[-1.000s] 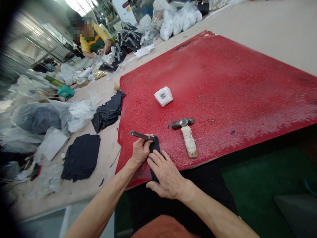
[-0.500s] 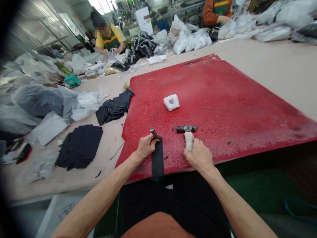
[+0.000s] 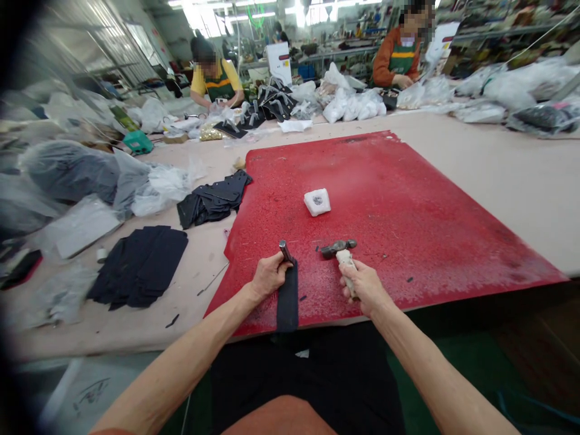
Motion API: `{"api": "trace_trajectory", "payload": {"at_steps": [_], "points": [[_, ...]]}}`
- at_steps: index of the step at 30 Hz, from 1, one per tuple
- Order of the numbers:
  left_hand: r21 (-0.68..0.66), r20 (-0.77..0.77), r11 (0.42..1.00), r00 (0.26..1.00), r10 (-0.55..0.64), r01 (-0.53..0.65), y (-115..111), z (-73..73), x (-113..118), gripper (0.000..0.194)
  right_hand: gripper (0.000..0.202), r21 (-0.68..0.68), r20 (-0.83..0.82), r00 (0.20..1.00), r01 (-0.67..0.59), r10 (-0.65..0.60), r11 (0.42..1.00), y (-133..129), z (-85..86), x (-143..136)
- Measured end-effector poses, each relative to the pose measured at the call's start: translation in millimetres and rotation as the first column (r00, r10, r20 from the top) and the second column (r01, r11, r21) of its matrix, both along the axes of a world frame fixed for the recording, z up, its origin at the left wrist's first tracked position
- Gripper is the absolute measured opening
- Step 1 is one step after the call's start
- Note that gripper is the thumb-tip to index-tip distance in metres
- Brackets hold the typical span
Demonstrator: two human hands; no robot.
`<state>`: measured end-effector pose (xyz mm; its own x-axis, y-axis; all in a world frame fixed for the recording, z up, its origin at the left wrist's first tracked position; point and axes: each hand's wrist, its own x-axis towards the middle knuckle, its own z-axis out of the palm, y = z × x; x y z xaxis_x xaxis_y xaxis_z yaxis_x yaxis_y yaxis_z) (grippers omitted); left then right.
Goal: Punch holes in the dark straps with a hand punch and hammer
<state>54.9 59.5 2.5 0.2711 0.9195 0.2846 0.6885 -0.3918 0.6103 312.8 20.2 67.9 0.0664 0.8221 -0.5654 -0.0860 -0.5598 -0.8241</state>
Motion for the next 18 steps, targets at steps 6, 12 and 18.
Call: {"api": "trace_trajectory", "payload": {"at_steps": [6, 12, 18], "points": [[-0.019, 0.007, 0.999, 0.999, 0.038, -0.038, 0.7, -1.7, -1.3, 0.008, 0.044, 0.333, 0.167, 0.981, -0.151, 0.099, 0.931, 4.7, 55.6, -10.5], [-0.026, 0.033, 0.998, 0.998, 0.052, -0.051, 2.2, -4.7, -3.1, 0.007, 0.040, 0.385, 0.150, 0.989, -0.055, -0.003, 0.921, -4.0, 61.3, -9.2], [-0.034, 0.073, 0.997, 0.995, 0.064, -0.062, 4.1, -4.7, -1.7, 0.010, 0.037, 0.198, 0.018, 0.994, 0.100, -0.106, 0.975, -30.9, 5.9, 5.9]]}}
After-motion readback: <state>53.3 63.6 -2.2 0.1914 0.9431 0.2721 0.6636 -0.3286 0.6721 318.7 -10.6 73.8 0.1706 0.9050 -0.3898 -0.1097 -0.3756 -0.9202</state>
